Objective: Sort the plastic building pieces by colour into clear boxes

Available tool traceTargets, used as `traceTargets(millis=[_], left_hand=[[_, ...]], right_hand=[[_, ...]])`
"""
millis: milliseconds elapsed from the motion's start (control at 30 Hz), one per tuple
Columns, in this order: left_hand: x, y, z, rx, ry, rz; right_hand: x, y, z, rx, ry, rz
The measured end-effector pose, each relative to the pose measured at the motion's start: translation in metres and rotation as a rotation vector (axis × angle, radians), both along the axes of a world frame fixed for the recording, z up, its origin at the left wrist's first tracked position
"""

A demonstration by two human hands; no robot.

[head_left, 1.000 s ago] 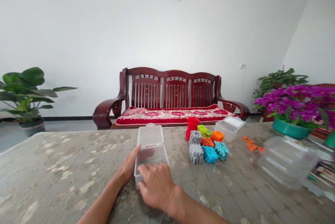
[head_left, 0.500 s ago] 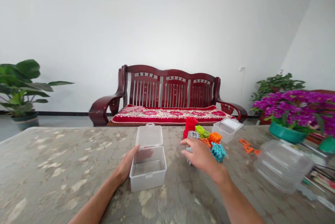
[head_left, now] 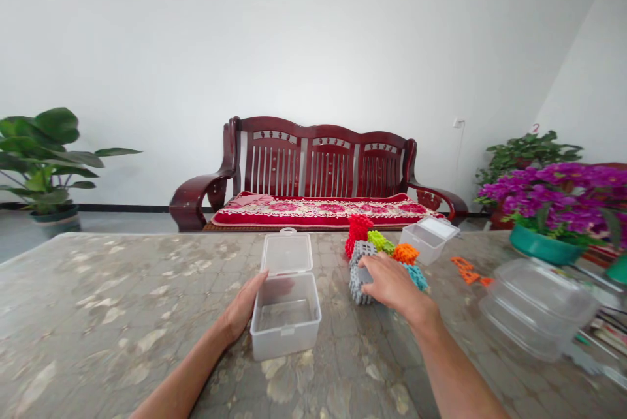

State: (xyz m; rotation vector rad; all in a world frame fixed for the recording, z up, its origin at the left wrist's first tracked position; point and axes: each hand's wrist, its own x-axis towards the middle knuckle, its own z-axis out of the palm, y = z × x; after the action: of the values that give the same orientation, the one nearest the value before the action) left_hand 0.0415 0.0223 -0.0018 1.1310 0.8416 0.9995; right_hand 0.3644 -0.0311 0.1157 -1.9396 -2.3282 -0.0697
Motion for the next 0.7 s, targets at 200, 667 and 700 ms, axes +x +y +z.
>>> traceTargets(millis=[200, 667, 700], left_hand=[[0.004, -0.005, 0.007, -0.028, -0.019, -0.008], [0.008, -0.012, 0.016, -0.015, 0.014, -0.004], [0.008, -0.012, 0.016, -0.011, 0.015, -0.004]], right_hand=[[-0.001, -0.001, 0.001, -0.019, -0.025, -0.06], [-0.002, 0.001, 0.007, 0.062, 0.054, -0.047], [-0.005, -0.001, 0.01, 0.098, 0.101, -0.028]])
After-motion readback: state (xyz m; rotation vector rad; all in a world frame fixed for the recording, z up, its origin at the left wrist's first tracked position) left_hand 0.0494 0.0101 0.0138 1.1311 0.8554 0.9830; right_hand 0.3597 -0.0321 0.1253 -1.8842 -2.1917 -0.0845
